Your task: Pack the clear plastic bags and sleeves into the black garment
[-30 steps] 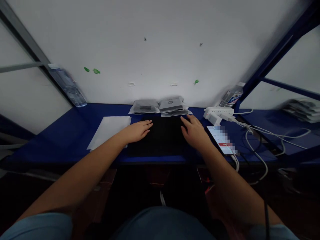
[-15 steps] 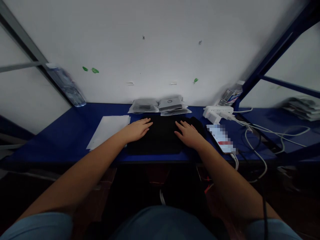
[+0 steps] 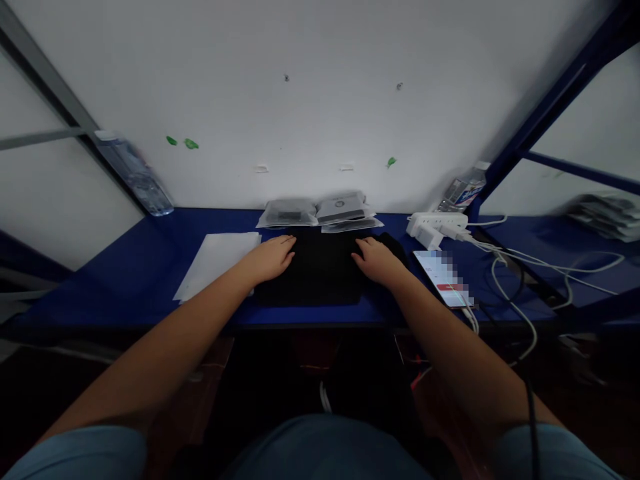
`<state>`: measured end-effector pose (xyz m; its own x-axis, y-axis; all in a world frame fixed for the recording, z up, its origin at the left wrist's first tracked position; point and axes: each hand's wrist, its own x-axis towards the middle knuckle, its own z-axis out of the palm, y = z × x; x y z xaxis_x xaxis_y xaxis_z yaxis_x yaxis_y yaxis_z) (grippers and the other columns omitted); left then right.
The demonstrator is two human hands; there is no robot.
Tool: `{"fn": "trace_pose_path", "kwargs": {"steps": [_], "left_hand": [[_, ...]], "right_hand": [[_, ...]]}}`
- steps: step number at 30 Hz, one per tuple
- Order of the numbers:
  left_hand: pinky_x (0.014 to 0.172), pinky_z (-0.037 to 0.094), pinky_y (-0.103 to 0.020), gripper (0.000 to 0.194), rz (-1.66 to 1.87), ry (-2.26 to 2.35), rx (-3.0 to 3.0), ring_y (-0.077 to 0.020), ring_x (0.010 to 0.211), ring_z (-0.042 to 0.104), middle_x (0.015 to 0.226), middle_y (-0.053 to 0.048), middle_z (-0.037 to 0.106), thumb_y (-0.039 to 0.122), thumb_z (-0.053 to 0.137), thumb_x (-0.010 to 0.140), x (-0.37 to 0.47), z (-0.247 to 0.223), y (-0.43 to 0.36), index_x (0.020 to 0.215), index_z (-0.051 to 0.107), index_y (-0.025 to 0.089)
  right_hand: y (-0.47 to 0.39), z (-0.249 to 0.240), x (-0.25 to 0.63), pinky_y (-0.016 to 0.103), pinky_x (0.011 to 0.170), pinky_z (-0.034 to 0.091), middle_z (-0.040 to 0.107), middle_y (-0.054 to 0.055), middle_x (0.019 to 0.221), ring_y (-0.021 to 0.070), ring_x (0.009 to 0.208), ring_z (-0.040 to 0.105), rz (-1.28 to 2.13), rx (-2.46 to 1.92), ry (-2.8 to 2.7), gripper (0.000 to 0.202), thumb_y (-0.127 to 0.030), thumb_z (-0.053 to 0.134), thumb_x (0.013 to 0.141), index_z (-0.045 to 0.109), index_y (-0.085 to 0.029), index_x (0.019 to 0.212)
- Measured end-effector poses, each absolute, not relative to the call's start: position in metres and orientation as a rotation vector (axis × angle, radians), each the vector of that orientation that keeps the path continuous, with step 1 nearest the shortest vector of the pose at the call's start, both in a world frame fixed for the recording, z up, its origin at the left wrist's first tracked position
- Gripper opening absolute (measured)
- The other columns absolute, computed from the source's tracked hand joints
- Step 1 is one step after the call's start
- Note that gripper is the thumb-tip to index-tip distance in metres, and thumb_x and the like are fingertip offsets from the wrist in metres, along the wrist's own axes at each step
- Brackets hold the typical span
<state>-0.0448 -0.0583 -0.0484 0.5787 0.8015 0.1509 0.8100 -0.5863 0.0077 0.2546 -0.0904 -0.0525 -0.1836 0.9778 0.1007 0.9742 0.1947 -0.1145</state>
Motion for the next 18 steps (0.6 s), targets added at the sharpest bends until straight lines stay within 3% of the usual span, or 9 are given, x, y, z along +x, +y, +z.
{"fn": "trace_pose_path", "kwargs": {"steps": [11, 18], "left_hand": [[0.103, 0.050, -0.037, 0.039, -0.305, -1.651, -2.600, -0.0266, 0.117, 0.065, 0.129, -0.014, 0.067, 0.021, 0.043, 0.096, -0.043, -0.042, -0.054, 0.126, 0.067, 0.013], [0.094, 0.053, -0.040, 0.033, -0.294, -1.746, -2.500, -0.0306, 0.108, 0.068, 0.117, -0.014, 0.072, 0.022, 0.049, 0.093, -0.046, -0.043, -0.051, 0.113, 0.075, 0.016]], "right_hand": [[-0.082, -0.054, 0.259, 0.037, 0.099, 0.043, 0.064, 0.017, 0.122, 0.0280, 0.112, 0.060, -0.126, -1.900, -2.264, 0.035, -0.018, 0.046, 0.095, 0.067, -0.012, 0.122], [-0.079, -0.054, 0.262, 0.038, 0.100, 0.041, 0.068, 0.015, 0.114, 0.0285, 0.108, 0.061, -0.209, -1.864, -2.220, 0.031, -0.019, 0.050, 0.092, 0.069, -0.012, 0.116]]}}
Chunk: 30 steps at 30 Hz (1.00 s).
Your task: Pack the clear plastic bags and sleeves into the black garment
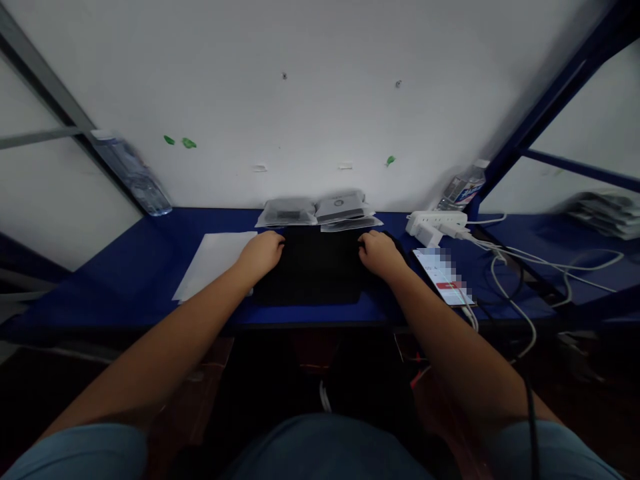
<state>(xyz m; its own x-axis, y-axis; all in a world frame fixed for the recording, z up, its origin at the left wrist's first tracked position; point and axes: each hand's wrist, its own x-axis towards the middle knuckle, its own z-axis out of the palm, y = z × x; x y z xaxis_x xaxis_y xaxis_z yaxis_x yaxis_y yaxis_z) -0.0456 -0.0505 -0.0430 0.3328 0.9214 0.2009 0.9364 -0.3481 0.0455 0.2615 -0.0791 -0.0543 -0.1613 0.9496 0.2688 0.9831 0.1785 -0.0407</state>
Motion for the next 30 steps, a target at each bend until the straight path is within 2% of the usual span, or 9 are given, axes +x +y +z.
{"fn": "trace_pose_path", "kwargs": {"steps": [5, 12, 15, 19, 24, 27, 30], "left_hand": [[0.097, 0.052, -0.040, 0.035, -0.423, -1.705, -2.486, -0.0299, 0.111, 0.067, 0.118, -0.012, 0.073, 0.019, 0.047, 0.093, -0.047, -0.039, -0.052, 0.115, 0.074, 0.017], [0.099, 0.052, -0.038, 0.033, -0.664, -1.490, -2.566, -0.0251, 0.112, 0.066, 0.120, -0.009, 0.072, 0.025, 0.044, 0.096, -0.057, -0.018, -0.061, 0.115, 0.070, 0.019], [0.102, 0.052, -0.039, 0.030, -0.725, -1.397, -2.692, -0.0241, 0.115, 0.066, 0.121, -0.009, 0.071, 0.027, 0.046, 0.093, -0.067, -0.006, -0.076, 0.111, 0.069, 0.020], [0.103, 0.052, -0.042, 0.023, -0.750, -1.379, -2.888, -0.0243, 0.123, 0.063, 0.125, -0.006, 0.071, 0.028, 0.048, 0.086, -0.083, 0.002, -0.106, 0.101, 0.066, 0.024], [0.099, 0.054, -0.039, 0.018, -0.575, -1.251, -3.110, -0.0245, 0.125, 0.063, 0.122, -0.005, 0.072, 0.021, 0.048, 0.075, -0.099, -0.007, -0.129, 0.084, 0.063, 0.024], [0.094, 0.055, -0.035, 0.018, -0.497, -1.180, -3.142, -0.0233, 0.118, 0.067, 0.119, -0.004, 0.073, 0.018, 0.046, 0.071, -0.101, -0.012, -0.129, 0.078, 0.062, 0.023], [0.088, 0.055, -0.034, 0.020, -0.479, -1.203, -3.107, -0.0214, 0.103, 0.070, 0.109, -0.004, 0.075, 0.019, 0.044, 0.073, -0.094, -0.009, -0.119, 0.077, 0.064, 0.023]], "right_hand": [[-0.081, -0.050, 0.261, 0.041, 0.105, 0.035, 0.069, 0.015, 0.112, 0.0288, 0.108, 0.061, -0.331, -1.804, -2.197, 0.027, -0.018, 0.050, 0.092, 0.069, -0.013, 0.111], [-0.106, -0.025, 0.264, 0.041, 0.093, 0.034, 0.071, 0.014, 0.105, 0.0284, 0.099, 0.060, -0.486, -1.670, -2.209, 0.022, -0.022, 0.050, 0.093, 0.067, -0.015, 0.105], [-0.131, -0.010, 0.270, 0.040, 0.092, 0.034, 0.071, 0.012, 0.102, 0.0274, 0.097, 0.060, -0.470, -1.620, -2.312, 0.020, -0.026, 0.051, 0.095, 0.066, -0.018, 0.104], [-0.172, 0.005, 0.275, 0.037, 0.083, 0.038, 0.070, 0.010, 0.101, 0.0255, 0.091, 0.063, -0.398, -1.608, -2.461, 0.018, -0.027, 0.052, 0.095, 0.067, -0.021, 0.103], [-0.208, 0.005, 0.268, 0.032, 0.071, 0.041, 0.071, 0.007, 0.098, 0.0219, 0.083, 0.066, -0.139, -1.658, -2.630, 0.019, -0.017, 0.056, 0.090, 0.068, -0.023, 0.104], [-0.207, 0.002, 0.265, 0.030, 0.069, 0.043, 0.073, 0.006, 0.102, 0.0219, 0.086, 0.068, 0.194, -1.615, -2.667, 0.024, -0.031, 0.066, 0.089, 0.069, -0.024, 0.112], [-0.186, 0.003, 0.267, 0.028, 0.063, 0.044, 0.073, 0.002, 0.089, 0.0189, 0.076, 0.067, 0.539, -1.550, -2.613, 0.030, -0.047, 0.067, 0.089, 0.071, -0.025, 0.109]]}}
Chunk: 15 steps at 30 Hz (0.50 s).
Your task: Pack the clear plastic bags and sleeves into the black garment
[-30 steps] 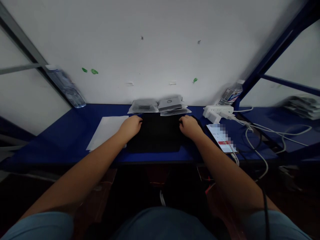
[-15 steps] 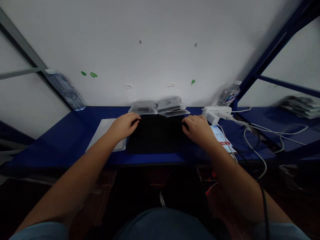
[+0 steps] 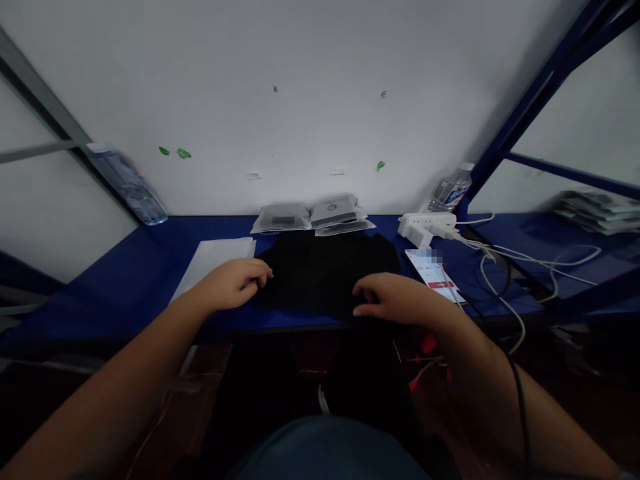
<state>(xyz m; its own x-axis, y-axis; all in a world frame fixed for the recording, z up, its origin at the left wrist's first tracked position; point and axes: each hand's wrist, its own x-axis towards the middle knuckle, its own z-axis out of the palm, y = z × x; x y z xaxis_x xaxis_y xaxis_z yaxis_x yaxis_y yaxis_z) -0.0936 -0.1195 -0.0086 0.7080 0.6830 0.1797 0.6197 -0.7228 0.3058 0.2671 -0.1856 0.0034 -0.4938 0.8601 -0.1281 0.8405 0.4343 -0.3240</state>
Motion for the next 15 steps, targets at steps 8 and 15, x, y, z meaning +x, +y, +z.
{"fn": "trace_pose_path", "kwargs": {"steps": [8, 15], "left_hand": [[0.073, 0.055, -0.036, 0.020, 0.289, 1.646, 2.657, -0.0232, 0.079, 0.069, 0.091, -0.008, 0.076, 0.031, 0.057, 0.084, -0.038, 0.007, -0.049, 0.088, 0.074, 0.022], [0.079, 0.056, -0.038, 0.020, 0.141, 1.643, 2.686, -0.0264, 0.088, 0.071, 0.096, -0.010, 0.077, 0.033, 0.062, 0.087, -0.030, -0.019, -0.032, 0.097, 0.076, 0.022]], "right_hand": [[-0.075, -0.008, 0.267, 0.035, 0.091, 0.048, 0.069, 0.014, 0.122, 0.0247, 0.109, 0.063, 0.023, -1.740, -2.427, 0.029, -0.024, 0.060, 0.093, 0.068, -0.016, 0.119], [-0.055, -0.024, 0.268, 0.036, 0.088, 0.048, 0.070, 0.013, 0.117, 0.0268, 0.107, 0.064, 0.006, -1.901, -2.536, 0.025, -0.019, 0.062, 0.087, 0.070, -0.018, 0.111]]}}
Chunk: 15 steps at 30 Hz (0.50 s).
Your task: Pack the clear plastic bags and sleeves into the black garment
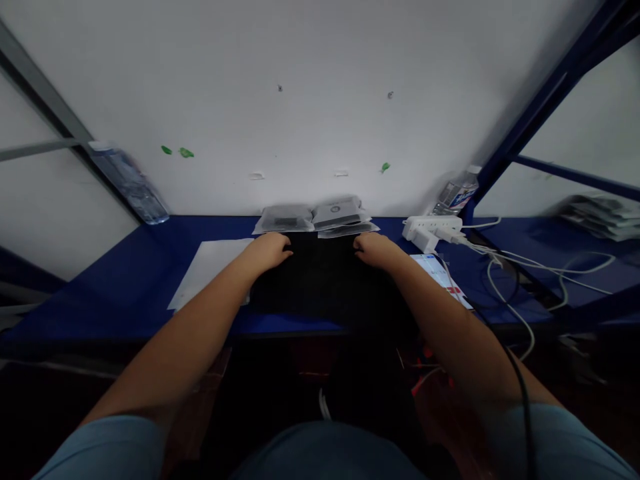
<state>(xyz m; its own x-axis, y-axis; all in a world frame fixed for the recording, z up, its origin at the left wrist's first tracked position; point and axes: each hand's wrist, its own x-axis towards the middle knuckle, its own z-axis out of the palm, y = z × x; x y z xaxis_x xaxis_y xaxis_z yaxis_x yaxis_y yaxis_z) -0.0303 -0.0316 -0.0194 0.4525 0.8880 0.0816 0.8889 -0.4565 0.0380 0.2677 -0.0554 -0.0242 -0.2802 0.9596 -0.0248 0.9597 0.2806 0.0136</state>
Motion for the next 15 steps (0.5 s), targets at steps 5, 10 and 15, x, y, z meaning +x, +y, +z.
{"fn": "trace_pose_path", "kwargs": {"steps": [5, 10, 15], "left_hand": [[0.074, 0.055, -0.037, 0.024, -0.429, -1.800, -2.622, -0.0252, 0.083, 0.071, 0.089, -0.008, 0.076, 0.038, 0.056, 0.093, -0.039, -0.010, -0.033, 0.091, 0.075, 0.022], [0.088, 0.055, -0.043, 0.027, -0.683, -1.917, -2.377, -0.0288, 0.098, 0.069, 0.100, -0.012, 0.074, 0.035, 0.055, 0.095, -0.037, 0.000, -0.033, 0.103, 0.074, 0.018], [0.107, 0.046, -0.045, 0.035, -0.652, -1.657, -2.417, -0.0312, 0.121, 0.059, 0.125, -0.018, 0.063, 0.028, 0.056, 0.094, -0.022, -0.015, -0.044, 0.123, 0.065, 0.011]], "right_hand": [[-0.062, -0.008, 0.270, 0.037, 0.088, 0.046, 0.067, 0.014, 0.116, 0.0274, 0.107, 0.060, 0.197, 1.933, 2.586, 0.025, -0.016, 0.053, 0.088, 0.069, -0.017, 0.107], [-0.055, 0.016, 0.264, 0.044, 0.093, 0.045, 0.063, 0.018, 0.121, 0.0326, 0.113, 0.055, 0.424, 2.082, 2.593, 0.029, -0.020, 0.046, 0.094, 0.067, -0.014, 0.113], [-0.061, -0.001, 0.242, 0.044, 0.099, 0.045, 0.055, 0.022, 0.134, 0.0335, 0.121, 0.053, 0.271, 2.145, 2.571, 0.042, -0.022, 0.051, 0.094, 0.056, -0.011, 0.135]]}}
